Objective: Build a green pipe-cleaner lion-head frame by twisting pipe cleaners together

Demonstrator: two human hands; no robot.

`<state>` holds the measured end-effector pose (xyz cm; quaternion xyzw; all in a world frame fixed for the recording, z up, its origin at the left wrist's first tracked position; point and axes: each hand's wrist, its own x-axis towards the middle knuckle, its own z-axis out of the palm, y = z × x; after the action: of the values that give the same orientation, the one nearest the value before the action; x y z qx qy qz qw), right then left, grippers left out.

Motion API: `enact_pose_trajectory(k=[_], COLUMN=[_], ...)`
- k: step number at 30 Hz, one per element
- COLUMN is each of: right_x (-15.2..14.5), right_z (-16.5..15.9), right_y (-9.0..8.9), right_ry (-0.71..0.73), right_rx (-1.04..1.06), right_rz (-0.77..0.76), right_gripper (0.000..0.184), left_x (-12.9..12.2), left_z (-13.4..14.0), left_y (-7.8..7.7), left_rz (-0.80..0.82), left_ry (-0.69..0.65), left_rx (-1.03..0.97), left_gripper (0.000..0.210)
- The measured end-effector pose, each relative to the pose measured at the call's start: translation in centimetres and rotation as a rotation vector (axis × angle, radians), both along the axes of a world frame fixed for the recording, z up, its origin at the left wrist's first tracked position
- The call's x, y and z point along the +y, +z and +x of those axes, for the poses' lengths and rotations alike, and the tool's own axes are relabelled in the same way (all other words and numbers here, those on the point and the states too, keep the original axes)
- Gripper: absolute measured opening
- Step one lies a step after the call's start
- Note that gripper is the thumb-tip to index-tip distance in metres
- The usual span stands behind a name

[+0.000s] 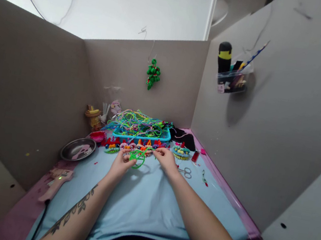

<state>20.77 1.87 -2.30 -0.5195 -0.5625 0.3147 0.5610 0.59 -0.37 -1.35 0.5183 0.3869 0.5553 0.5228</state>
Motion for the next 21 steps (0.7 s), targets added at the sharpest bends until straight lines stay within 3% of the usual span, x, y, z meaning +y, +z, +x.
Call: enact_pose_trajectory(k=[14,21], right_x=[-0.3,-0.7], right_z=[-0.8,-1.3], right_y=[0.2,0.7], right_ry=[0.073,0.156], right_rx=[-0.14,-0.107], right_rz=[-0.017,-0.035], right_gripper=[0.017,0.015], left_x=[-0.6,-0.8], left_z=[0.1,0.1], left_y=[0.5,0.7], left_rz=[-0.069,-0.088], left_ry=[-0.117,-0.164], left_rx=[-0.032,-0.051], left_gripper=[0.056,0.056])
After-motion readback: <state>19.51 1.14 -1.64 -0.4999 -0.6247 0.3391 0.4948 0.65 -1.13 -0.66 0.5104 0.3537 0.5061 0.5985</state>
